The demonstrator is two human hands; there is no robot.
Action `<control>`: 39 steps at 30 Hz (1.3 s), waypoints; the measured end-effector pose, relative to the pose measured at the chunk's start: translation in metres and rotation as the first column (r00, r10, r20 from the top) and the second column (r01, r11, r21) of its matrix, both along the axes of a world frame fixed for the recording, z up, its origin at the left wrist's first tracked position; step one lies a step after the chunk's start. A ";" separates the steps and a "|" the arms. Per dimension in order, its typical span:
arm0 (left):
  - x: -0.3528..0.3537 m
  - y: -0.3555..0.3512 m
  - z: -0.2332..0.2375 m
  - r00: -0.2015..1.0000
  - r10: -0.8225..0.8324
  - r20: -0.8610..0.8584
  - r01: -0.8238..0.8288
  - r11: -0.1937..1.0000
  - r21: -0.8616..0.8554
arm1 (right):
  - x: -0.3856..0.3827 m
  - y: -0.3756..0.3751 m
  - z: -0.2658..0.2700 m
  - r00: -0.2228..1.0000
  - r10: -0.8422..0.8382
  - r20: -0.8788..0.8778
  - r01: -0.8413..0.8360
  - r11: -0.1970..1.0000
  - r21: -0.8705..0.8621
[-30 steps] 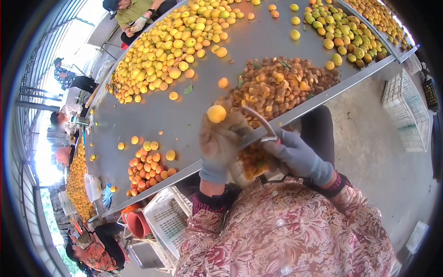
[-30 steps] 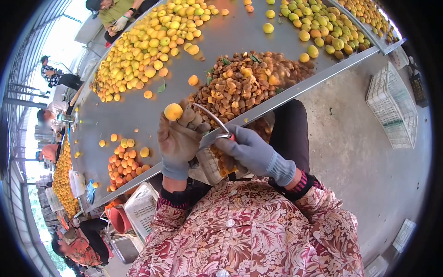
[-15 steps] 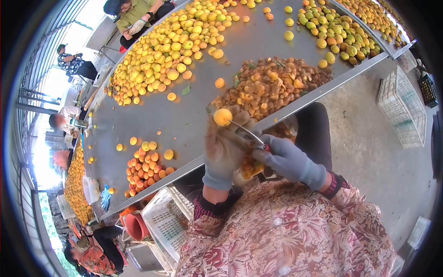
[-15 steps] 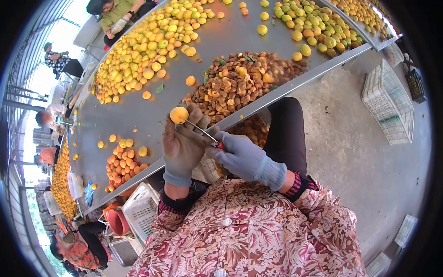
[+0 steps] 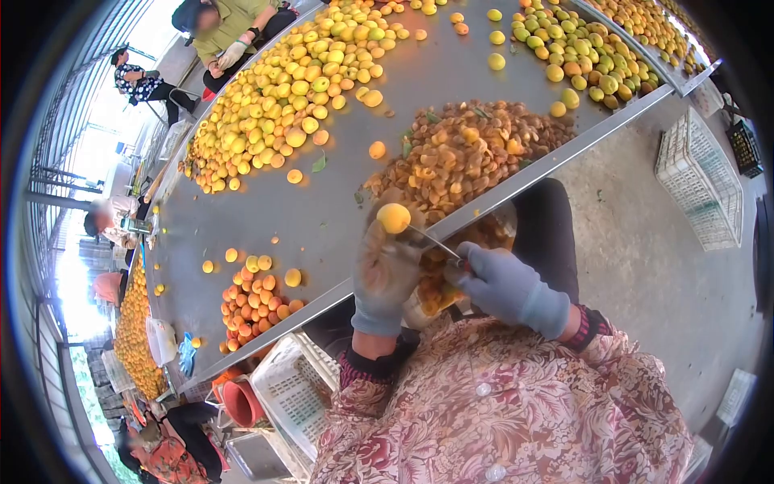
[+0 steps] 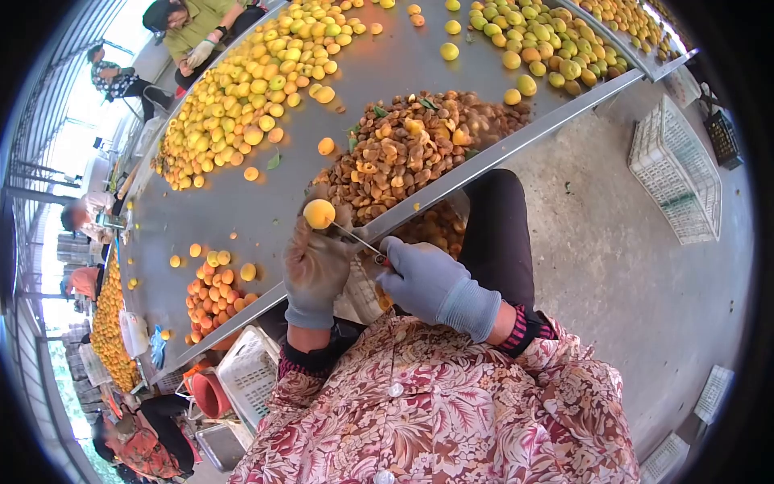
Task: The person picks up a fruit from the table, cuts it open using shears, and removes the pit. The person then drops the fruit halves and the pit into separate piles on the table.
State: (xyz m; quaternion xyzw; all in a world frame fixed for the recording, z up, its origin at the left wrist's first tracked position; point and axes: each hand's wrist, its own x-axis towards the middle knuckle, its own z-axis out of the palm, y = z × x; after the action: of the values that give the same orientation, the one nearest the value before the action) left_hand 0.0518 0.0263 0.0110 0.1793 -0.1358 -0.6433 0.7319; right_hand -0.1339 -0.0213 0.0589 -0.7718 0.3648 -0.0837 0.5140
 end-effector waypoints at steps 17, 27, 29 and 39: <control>-0.007 0.000 0.000 0.961 0.058 0.272 -0.063 0.998 0.010 | 0.006 0.009 0.014 0.988 0.020 -0.153 -0.089 0.883 -0.460; -0.013 -0.002 -0.005 0.982 0.050 0.184 -0.069 0.993 0.099 | 0.012 0.009 -0.005 0.997 -0.009 -0.082 -0.028 0.892 -0.450; -0.014 -0.003 -0.012 0.996 -0.083 -0.038 0.084 0.996 0.030 | 0.016 0.010 -0.005 0.992 -0.023 -0.124 -0.023 0.934 -0.355; -0.016 -0.004 -0.015 0.998 0.065 -0.007 -0.062 0.972 0.225 | 0.014 0.007 0.003 0.982 0.018 -0.190 -0.087 0.928 -0.363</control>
State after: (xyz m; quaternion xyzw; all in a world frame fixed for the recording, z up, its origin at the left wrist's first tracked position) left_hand 0.0362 0.0222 -0.0041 0.2606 -0.0512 -0.6319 0.7281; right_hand -0.1201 -0.0146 0.0617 -0.8687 0.3674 -0.0658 0.3256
